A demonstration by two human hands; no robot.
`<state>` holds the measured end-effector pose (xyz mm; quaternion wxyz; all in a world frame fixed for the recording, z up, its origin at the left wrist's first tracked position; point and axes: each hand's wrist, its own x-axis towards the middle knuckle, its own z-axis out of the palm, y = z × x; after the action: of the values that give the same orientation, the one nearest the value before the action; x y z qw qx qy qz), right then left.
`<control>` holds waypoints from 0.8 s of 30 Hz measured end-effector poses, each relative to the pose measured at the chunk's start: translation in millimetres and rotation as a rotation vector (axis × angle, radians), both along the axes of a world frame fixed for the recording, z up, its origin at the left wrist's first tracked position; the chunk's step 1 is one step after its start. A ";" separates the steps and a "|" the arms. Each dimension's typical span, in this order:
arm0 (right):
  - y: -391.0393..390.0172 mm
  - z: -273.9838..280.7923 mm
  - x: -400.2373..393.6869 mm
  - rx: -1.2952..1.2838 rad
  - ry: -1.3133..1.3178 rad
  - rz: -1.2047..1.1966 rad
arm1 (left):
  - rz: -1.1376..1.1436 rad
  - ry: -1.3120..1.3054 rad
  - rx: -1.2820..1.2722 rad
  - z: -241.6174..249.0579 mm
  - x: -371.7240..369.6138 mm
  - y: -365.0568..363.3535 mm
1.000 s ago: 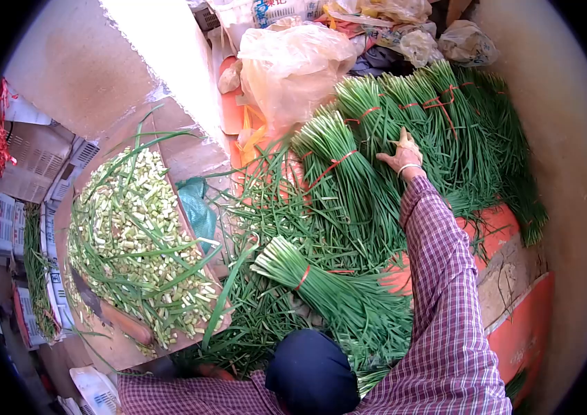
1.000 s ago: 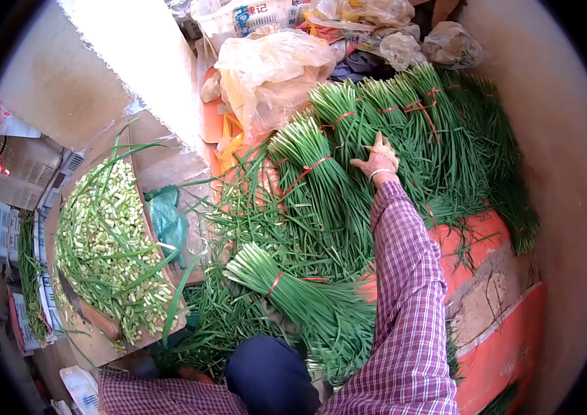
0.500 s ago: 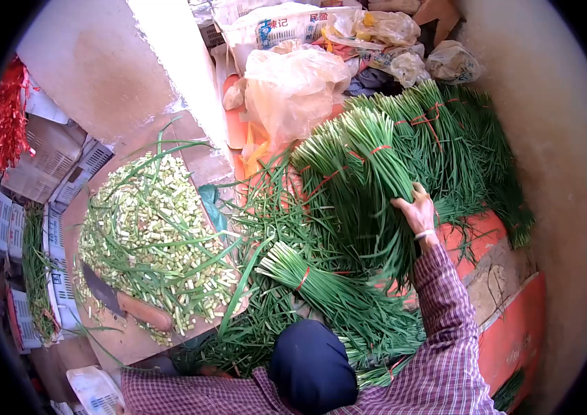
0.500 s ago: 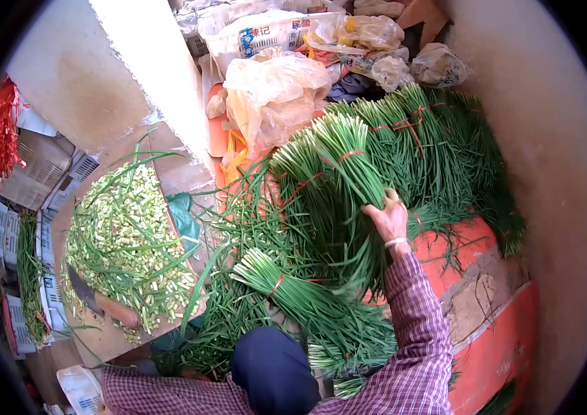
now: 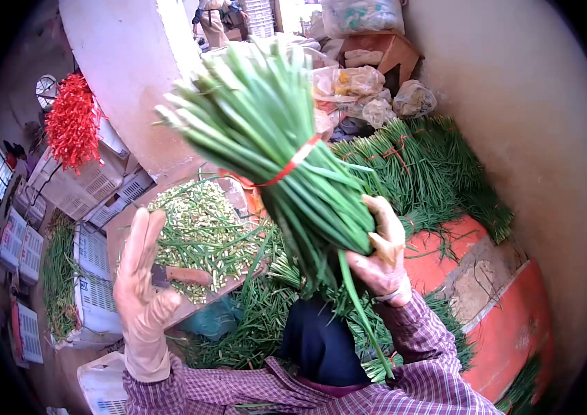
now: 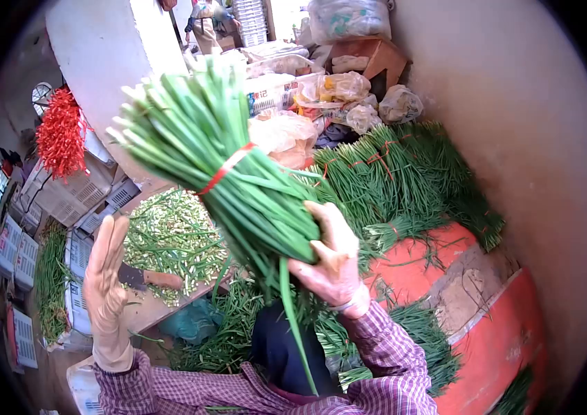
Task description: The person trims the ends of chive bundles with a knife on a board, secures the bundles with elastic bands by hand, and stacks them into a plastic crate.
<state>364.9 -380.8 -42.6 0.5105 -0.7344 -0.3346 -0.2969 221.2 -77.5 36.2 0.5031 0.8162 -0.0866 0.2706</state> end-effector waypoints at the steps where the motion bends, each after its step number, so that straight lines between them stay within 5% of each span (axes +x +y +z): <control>1: 13.8 14.0 -8.7 -0.027 -0.093 0.038 | -0.057 0.035 -0.194 7.7 11.0 -2.0; 4: 60.4 45.8 -41.4 0.036 -0.213 0.178 | -0.164 -0.013 -0.467 33.1 -5.6 -21.9; 7: 110.4 64.6 -86.7 0.004 -0.055 0.287 | -0.182 -0.119 -0.713 51.0 -23.7 -28.4; 11: 181.1 50.7 -119.2 0.032 -0.034 0.407 | 0.026 -0.216 -0.544 67.7 -65.6 30.7; 13: 200.3 20.5 -139.3 -0.139 0.089 0.546 | 0.097 -0.274 -0.484 63.5 -103.4 103.2; 15: 200.9 -28.5 -142.6 -0.639 0.061 0.777 | 0.341 -0.200 -0.324 106.4 -122.8 87.8; 17: 199.3 -72.7 -126.4 -0.577 -0.052 0.850 | 0.409 -0.022 -0.122 137.3 -144.5 93.2; 19: 198.9 -59.2 -100.7 -0.540 -0.013 0.652 | 0.669 0.183 0.029 144.9 -157.3 97.1; 21: 210.6 -27.8 -80.7 -0.441 0.072 0.463 | 0.474 0.221 0.085 130.9 -150.7 113.1; 23: 233.4 -35.1 -54.6 -0.486 0.078 0.403 | 0.501 0.296 0.490 90.2 -145.0 162.1; 24: 248.0 -46.2 -43.9 -0.484 0.071 0.414 | 0.475 0.424 0.484 70.5 -140.9 172.2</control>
<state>321.0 -132.8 -88.7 0.3819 -0.7608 -0.5197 -0.0726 80.3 94.7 106.7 0.2265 0.9462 0.1489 0.1767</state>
